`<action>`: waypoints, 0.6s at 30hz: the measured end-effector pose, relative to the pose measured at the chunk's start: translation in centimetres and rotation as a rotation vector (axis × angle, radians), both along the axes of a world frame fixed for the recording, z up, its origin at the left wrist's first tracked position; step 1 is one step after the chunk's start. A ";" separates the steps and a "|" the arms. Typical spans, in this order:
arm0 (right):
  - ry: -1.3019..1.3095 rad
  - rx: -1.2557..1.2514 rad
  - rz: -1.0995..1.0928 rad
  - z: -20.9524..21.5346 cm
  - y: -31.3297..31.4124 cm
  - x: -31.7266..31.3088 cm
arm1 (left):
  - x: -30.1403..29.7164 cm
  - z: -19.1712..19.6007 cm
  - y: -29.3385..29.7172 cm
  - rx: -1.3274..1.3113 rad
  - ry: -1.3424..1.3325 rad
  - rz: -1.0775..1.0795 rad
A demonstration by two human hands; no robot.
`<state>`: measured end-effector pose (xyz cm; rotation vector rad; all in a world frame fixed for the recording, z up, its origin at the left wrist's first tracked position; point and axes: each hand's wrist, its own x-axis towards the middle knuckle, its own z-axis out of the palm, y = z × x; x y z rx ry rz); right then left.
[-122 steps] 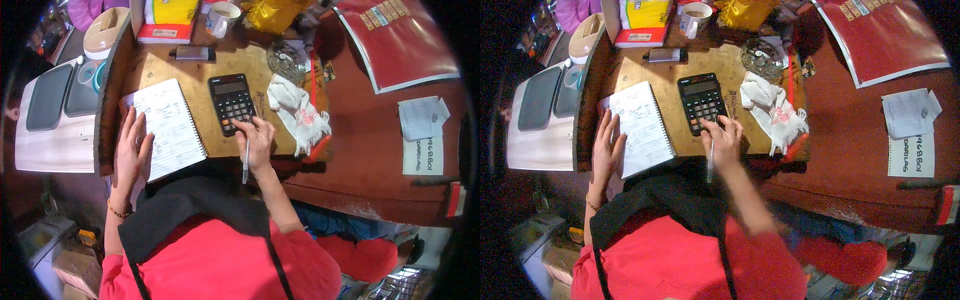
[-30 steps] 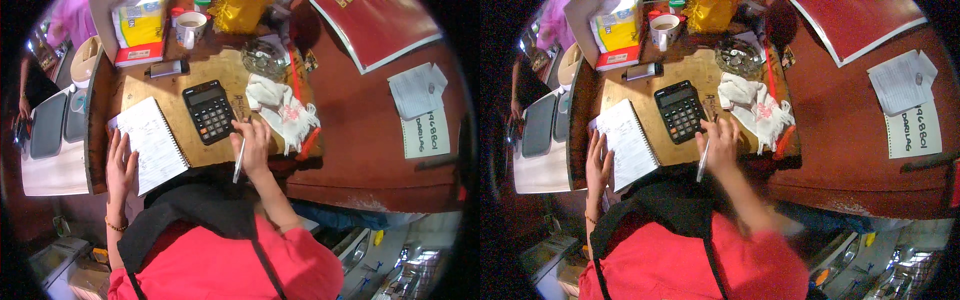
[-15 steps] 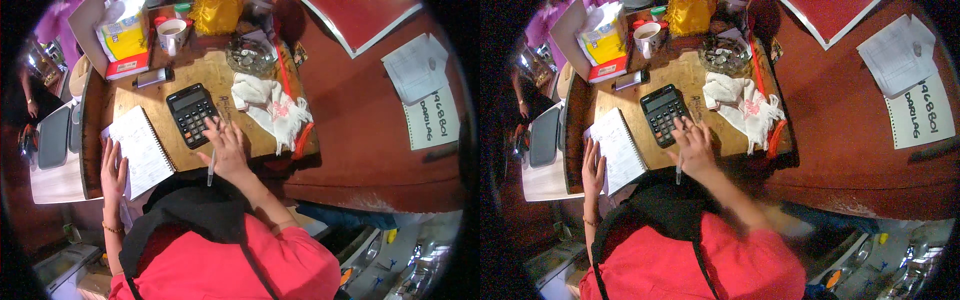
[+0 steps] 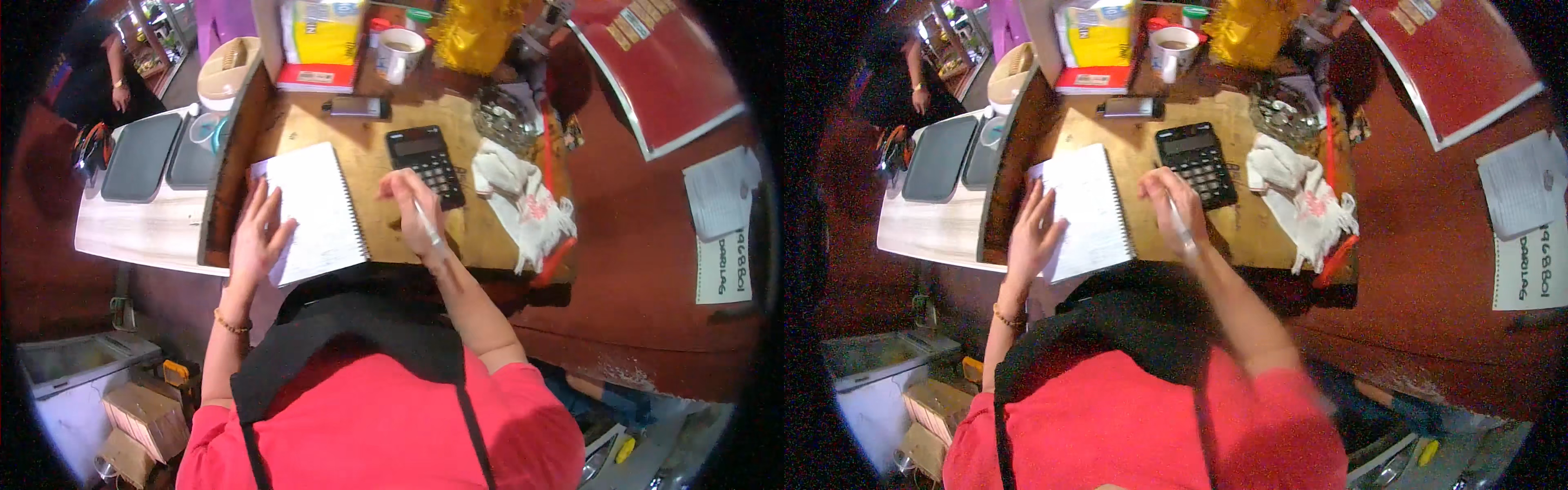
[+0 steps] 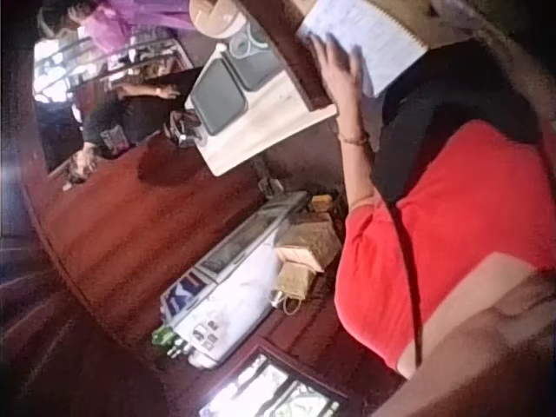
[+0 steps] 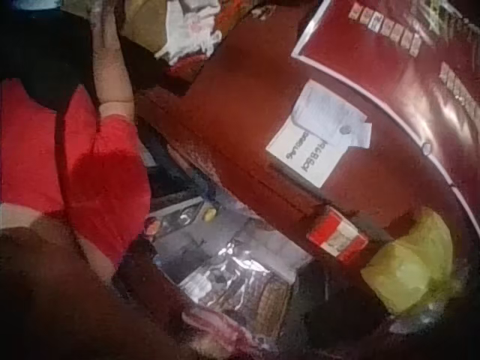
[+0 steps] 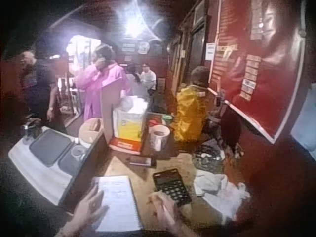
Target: The person writes notes in a spiral notebook using a pen, uses a calculator, and then opens a drawer to take and organize currency and coins while interacting with customers.
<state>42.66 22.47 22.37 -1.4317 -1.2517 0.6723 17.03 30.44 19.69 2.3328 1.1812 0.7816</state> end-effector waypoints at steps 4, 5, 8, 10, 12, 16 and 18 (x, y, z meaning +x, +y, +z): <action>0.317 -0.128 0.123 -1.4 3.2 -2.4 | -0.2 0.4 0.0 -0.107 -0.007 -0.006; 0.319 -0.116 0.123 -1.5 3.9 -3.1 | -0.3 0.0 0.2 -0.118 -0.003 -0.017; 0.533 -0.105 0.014 -2.5 5.0 -4.1 | -0.4 -0.3 0.2 -0.112 -0.043 -0.027; 0.443 -0.101 0.025 -3.0 4.3 -4.0 | -0.3 0.5 -0.1 -0.137 -0.089 -0.028; 0.325 -0.136 0.003 -3.3 3.6 -4.3 | -0.4 -0.3 0.1 -0.138 -0.144 -0.051; 0.115 -0.075 -0.064 -2.7 3.6 -5.1 | -0.6 -1.0 0.4 -0.032 -0.133 -0.093; -0.013 -0.007 -0.048 -2.9 3.8 -5.4 | -0.5 -1.6 0.5 -0.053 -0.180 -0.100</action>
